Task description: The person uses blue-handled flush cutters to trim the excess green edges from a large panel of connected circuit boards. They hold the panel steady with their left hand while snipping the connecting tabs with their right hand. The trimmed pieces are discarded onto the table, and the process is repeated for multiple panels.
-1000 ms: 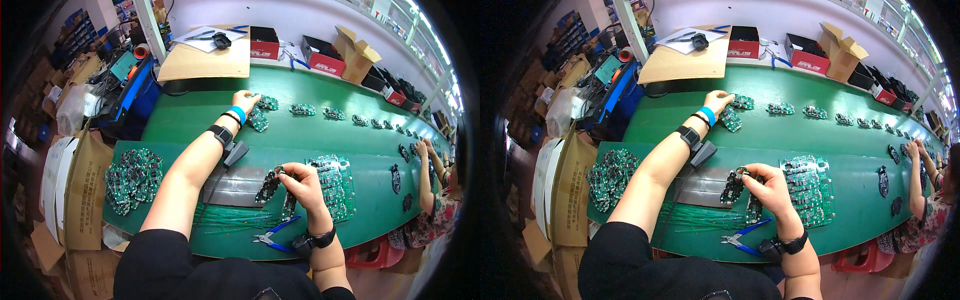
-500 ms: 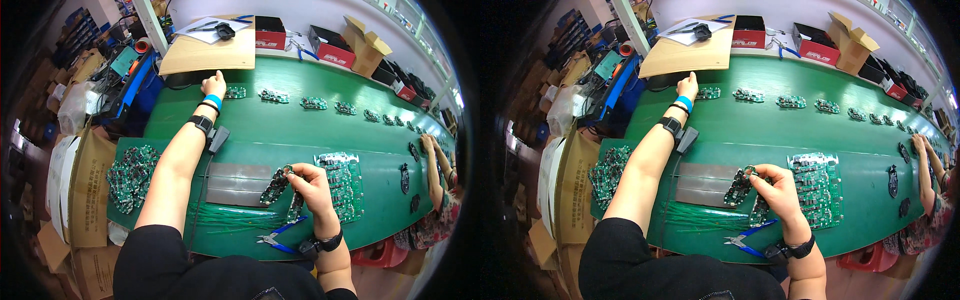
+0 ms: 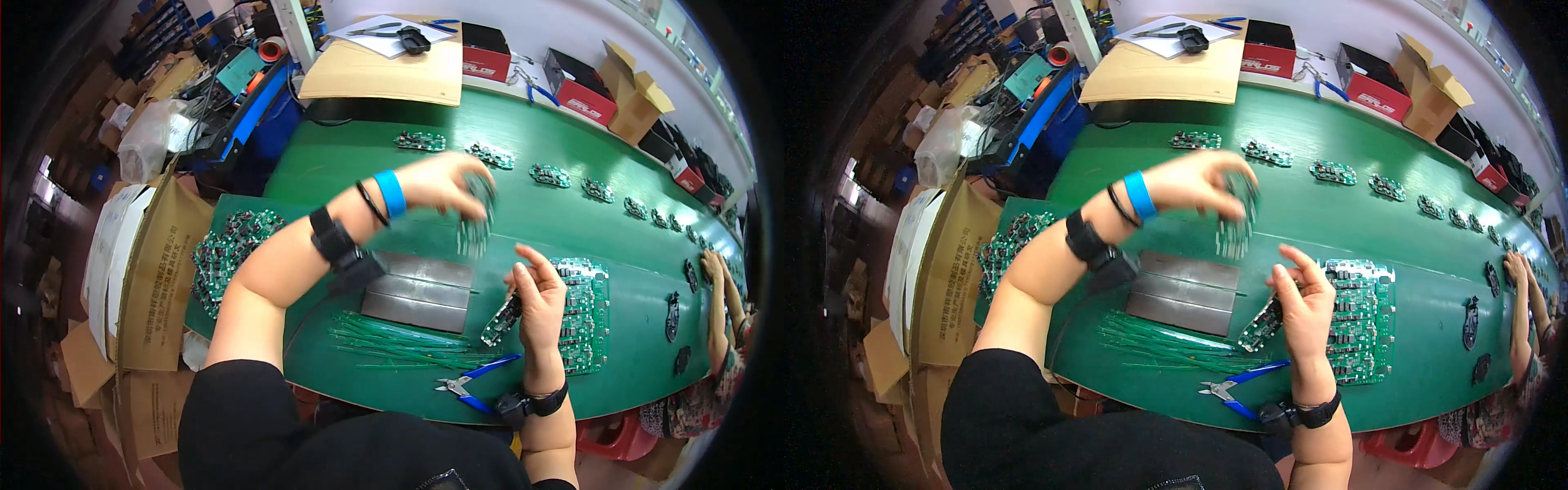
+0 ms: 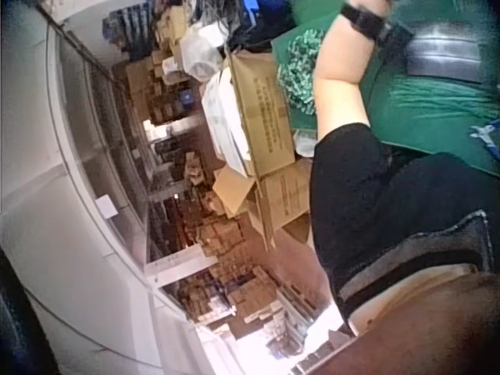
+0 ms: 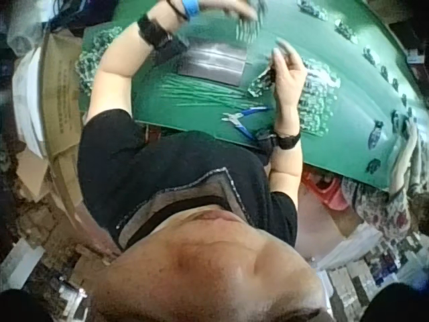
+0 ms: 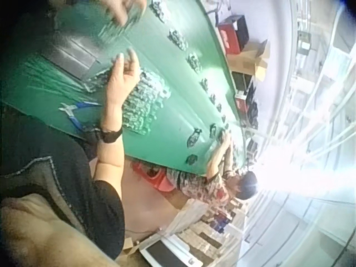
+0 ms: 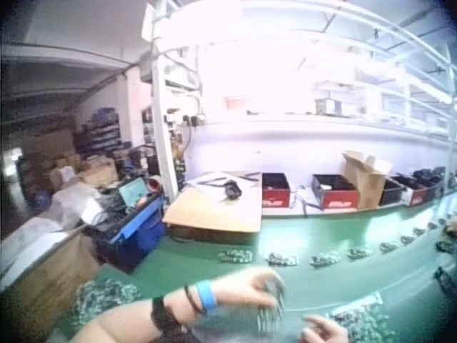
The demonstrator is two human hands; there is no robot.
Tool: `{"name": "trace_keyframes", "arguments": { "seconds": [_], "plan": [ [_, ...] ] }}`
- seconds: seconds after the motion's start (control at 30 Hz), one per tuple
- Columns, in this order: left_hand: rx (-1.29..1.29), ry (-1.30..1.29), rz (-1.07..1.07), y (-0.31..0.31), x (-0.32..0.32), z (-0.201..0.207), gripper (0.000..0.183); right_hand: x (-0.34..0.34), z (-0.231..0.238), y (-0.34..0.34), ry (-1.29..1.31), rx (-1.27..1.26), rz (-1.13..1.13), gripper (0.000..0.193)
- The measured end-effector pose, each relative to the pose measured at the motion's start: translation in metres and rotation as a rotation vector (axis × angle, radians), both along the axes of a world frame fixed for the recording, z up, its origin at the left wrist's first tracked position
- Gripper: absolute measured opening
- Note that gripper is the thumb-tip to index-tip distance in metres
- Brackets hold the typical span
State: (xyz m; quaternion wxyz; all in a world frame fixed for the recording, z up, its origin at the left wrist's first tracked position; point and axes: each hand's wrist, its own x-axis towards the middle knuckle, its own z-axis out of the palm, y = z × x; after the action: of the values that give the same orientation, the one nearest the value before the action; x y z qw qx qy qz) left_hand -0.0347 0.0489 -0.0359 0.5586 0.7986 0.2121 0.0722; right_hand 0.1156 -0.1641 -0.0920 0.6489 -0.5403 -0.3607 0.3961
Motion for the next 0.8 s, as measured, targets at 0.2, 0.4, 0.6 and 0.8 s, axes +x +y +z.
{"name": "trace_keyframes", "arguments": {
  "seconds": [0.2, 0.4, 0.6, 0.8],
  "plan": [
    [-0.015, -0.193, 1.11, 0.134, -0.092, -0.056, 0.016, 0.003, -0.015, 0.007, -0.019, -0.017, 0.068, 0.027],
    [-0.091, -0.116, 1.427, 0.18, -0.126, -0.106, 0.024, 0.0, -0.001, 0.001, 0.218, -0.214, 0.16, 0.015],
    [0.965, 0.112, 1.222, 0.11, -0.086, -0.07, 0.043, -0.002, -0.011, 0.005, 0.14, -0.145, 0.193, 0.012],
    [-0.002, -0.068, 0.017, -0.099, -0.036, -0.043, 0.039, -0.019, -0.012, 0.0, 0.171, -0.016, 0.238, 0.016]
  ]
}}
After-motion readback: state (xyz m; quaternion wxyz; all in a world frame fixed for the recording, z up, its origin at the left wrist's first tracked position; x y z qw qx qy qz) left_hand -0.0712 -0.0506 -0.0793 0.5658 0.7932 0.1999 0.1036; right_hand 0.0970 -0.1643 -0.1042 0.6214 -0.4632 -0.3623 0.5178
